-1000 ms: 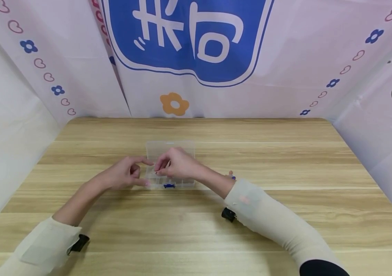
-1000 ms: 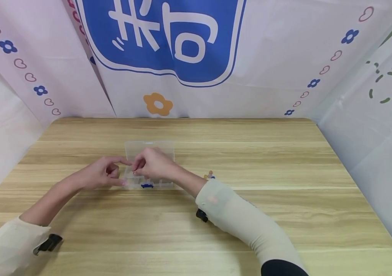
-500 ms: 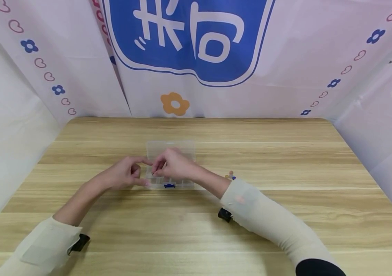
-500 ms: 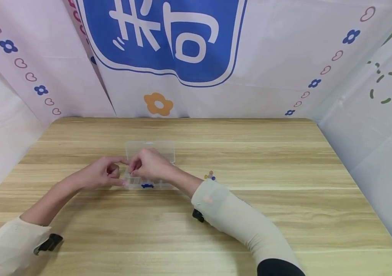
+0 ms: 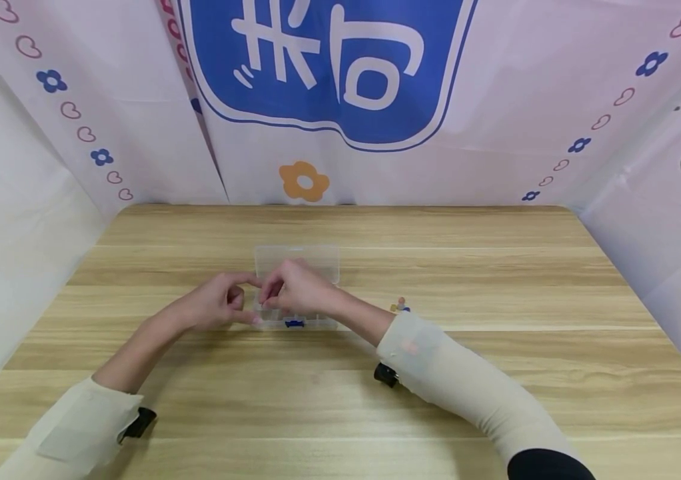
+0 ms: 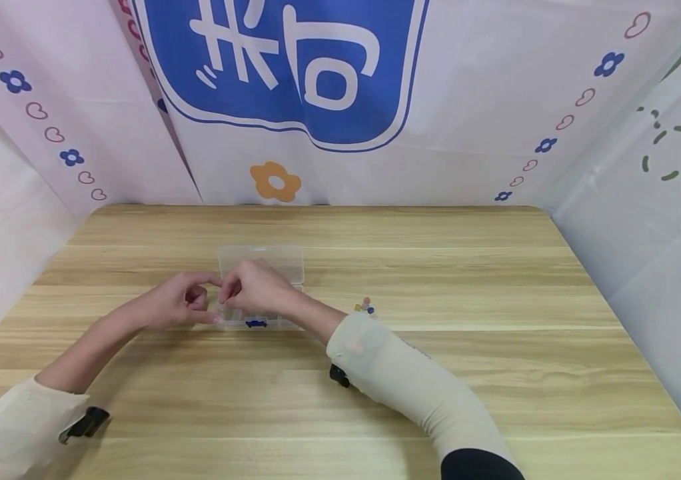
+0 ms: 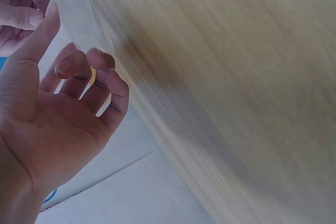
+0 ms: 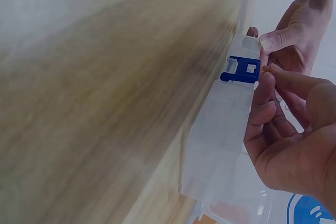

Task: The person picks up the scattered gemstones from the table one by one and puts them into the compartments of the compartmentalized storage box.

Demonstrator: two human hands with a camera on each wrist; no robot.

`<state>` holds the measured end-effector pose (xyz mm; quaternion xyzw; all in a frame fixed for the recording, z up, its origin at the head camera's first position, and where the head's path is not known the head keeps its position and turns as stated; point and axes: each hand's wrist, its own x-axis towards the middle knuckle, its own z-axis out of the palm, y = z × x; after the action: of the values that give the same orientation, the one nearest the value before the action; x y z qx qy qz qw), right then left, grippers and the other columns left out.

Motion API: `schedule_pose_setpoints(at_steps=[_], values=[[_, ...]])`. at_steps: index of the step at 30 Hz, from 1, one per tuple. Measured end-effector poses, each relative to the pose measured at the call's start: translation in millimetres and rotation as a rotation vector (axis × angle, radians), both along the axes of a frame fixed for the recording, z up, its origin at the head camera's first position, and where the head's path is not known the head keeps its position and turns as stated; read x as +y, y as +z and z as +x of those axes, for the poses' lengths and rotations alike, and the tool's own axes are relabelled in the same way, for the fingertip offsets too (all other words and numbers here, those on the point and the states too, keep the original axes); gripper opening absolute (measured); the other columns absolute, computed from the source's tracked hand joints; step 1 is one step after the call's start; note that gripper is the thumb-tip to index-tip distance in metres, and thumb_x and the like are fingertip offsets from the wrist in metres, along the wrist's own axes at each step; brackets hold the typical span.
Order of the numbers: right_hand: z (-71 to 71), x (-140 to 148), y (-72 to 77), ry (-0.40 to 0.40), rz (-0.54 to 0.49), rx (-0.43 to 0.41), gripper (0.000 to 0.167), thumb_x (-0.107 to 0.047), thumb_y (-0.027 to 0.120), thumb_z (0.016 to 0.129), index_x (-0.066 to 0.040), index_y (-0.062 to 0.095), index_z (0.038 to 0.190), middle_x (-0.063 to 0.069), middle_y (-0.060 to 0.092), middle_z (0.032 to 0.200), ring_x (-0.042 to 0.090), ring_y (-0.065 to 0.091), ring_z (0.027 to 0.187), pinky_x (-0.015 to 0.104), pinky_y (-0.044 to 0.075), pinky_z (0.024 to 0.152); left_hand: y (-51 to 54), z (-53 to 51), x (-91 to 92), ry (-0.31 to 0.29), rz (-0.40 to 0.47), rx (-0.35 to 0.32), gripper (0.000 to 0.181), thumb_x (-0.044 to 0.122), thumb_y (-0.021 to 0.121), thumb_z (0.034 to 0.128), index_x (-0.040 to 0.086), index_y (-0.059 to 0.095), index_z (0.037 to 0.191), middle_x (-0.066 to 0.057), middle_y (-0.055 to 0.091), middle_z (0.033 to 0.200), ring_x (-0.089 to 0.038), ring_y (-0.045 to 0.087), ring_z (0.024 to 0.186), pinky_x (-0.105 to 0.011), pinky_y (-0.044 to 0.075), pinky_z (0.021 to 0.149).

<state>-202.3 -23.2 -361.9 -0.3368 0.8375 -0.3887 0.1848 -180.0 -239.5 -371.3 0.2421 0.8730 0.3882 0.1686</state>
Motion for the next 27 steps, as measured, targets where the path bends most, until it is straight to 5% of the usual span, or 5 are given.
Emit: schedule_pose_setpoints(at_steps=[21,27], values=[[-5.1,26,1.9,0.019,-0.057,0.027,0.004,-0.005,0.076,0.094,-0.002,0.078,0.096,0.004,0.074,0.088,0.011,0.066,0.077,0.020,0.054,0.066,0.0,0.2,0.5,-0.004,-0.021,-0.010,0.062,0.012,0.083,0.0888,-0.013,0.055,0.137,0.006,0.038,0.057,-0.004,0.034,0.050,-0.023,0.036,0.052],[-6.3,49,3.4,-0.004,-0.095,0.014,0.004,-0.004,0.075,0.095,0.000,0.077,0.096,0.007,0.074,0.090,0.021,0.070,0.082,0.023,0.058,0.067,0.5,-0.3,0.6,0.003,-0.030,-0.030,0.062,0.013,0.083,0.0894,-0.013,0.054,0.138,0.005,0.037,0.057,-0.005,0.032,0.050,-0.023,0.036,0.052]])
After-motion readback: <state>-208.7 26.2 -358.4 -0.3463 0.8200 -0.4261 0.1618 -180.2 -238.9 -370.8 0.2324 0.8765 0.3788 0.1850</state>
